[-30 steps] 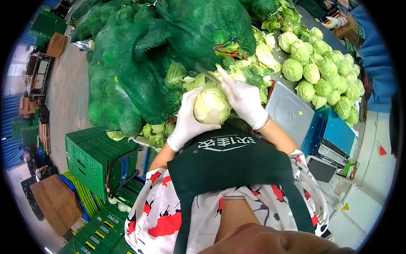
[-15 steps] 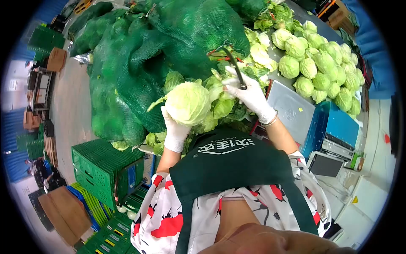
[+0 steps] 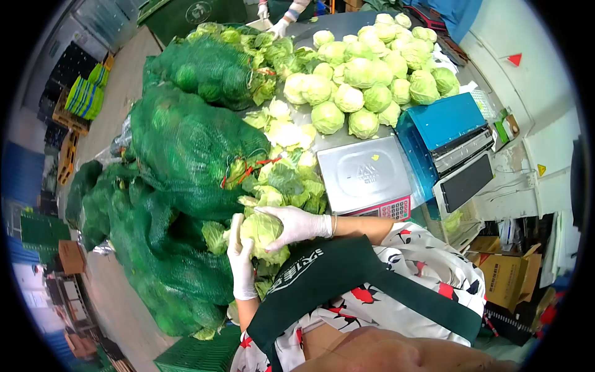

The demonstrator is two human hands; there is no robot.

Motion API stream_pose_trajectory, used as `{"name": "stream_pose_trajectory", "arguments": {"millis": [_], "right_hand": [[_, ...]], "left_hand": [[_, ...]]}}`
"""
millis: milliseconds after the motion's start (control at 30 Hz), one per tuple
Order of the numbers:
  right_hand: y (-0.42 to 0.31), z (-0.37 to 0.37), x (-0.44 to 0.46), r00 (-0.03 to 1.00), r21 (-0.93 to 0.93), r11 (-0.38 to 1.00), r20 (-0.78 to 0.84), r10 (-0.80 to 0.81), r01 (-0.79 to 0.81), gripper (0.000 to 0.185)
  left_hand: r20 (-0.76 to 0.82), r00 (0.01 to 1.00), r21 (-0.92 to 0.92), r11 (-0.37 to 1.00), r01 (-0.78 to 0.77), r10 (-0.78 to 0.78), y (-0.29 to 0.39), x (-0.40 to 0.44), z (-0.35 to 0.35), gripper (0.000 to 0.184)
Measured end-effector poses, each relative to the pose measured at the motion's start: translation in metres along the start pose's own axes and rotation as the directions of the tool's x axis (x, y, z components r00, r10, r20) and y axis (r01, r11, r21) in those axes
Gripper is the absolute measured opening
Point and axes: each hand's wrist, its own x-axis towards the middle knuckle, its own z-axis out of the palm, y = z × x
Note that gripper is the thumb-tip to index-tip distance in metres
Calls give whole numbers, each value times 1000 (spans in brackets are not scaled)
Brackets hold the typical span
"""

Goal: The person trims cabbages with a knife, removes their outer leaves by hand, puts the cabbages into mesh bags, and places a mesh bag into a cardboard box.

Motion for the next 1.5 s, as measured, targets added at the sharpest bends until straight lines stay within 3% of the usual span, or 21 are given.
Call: {"name": "stream_pose_trajectory", "arguments": {"millis": [100, 200, 233, 300, 400, 433, 533, 633, 733, 900, 933, 1000, 1033, 1067, 1100, 1200, 1267, 1300, 1367, 1400, 1500], "right_hand": [[-5, -18, -6, 999, -3, 1000, 10, 31, -31, 106], [11, -32, -15, 1000, 47, 999, -28, 13, -11, 103], [10, -46, -19, 994, 134, 985, -8, 113, -111, 101], [4, -85, -29, 953, 300, 905, 60, 298, -302, 99], [6, -160, -42, 882, 410, 896, -342, 324, -170, 101], [13, -185, -45, 827, 415, 907, -484, 285, -70, 101], [41, -283, -49, 410, -3, 951, -903, 131, -310, 106], [52, -378, -59, 166, -72, 891, -986, 4, -448, 107], [123, -464, -72, 25, -183, 603, -965, -261, -776, 106], [227, -555, -98, 165, -270, 621, -961, -223, -736, 84], [236, -564, -99, 112, -95, 457, -994, 10, -884, 78], [290, -616, -130, 595, -582, -136, -798, -90, -801, 43], [312, -638, -143, 776, -670, -428, -618, -131, -606, 55], [256, -604, -117, 647, -584, -666, -737, 195, -465, 61], [281, -628, -133, 789, -526, -770, -613, 48, -362, 68], [207, -569, -87, 574, -490, -422, -814, -93, -763, 53], [182, -533, -59, 446, -483, 249, -874, -191, -840, 62], [173, -518, -46, 373, -412, 595, -907, -196, -690, 58], [157, -487, -27, 507, -518, 685, -826, -246, -511, 56], [149, -471, -18, 561, -554, 721, -780, -277, -416, 55], [84, -380, 13, 546, -186, 841, -825, 147, -507, 57]], "left_hand": [[-66, 995, 102, 992, -67, 74, -12, 24, 3, 26], [-186, 982, -220, 974, -62, 20, -30, 49, -10, 15], [-166, 986, -416, 907, -59, -13, -29, 54, -15, 21], [-301, 953, -429, 898, -95, -43, -37, 65, -36, 24], [-425, 905, -53, 998, -25, 0, -33, 64, -51, 41], [-465, 885, 55, 998, -9, 33, -37, 62, -57, 45], [-472, 879, 7, 997, 73, -61, -48, 56, -88, 45], [-499, 859, -8, 992, 126, -113, -58, 49, -112, 42], [-529, 840, 36, 985, 169, -125, -75, 59, -134, 40], [-614, 779, 106, 963, 246, -131, -92, 78, -171, 37], [-642, 749, 105, 948, 300, -166, -98, 85, -188, 36], [-625, 762, 157, 929, 336, -170, -89, 101, -205, 39], [-630, 760, 208, 910, 359, -156, -82, 108, -216, 42], [-588, 794, 272, 888, 371, -152, -76, 115, -237, 44], [-598, 782, 283, 867, 411, -176, -72, 125, -254, 46], [-518, 850, 569, 705, 425, -94, -45, 162, -343, 54], [-440, 895, 709, 640, 297, 71, 2, 183, -394, 57], [-526, 846, 599, 743, 298, 85, 35, 177, -386, 60], [-768, 640, 142, 967, 211, -27, 111, 167, -343, 69], [-740, 670, 256, 946, 197, 60, 97, 166, -367, 73], [-630, 719, 639, 722, 266, 292, 65, 167, -377, 75]]}}
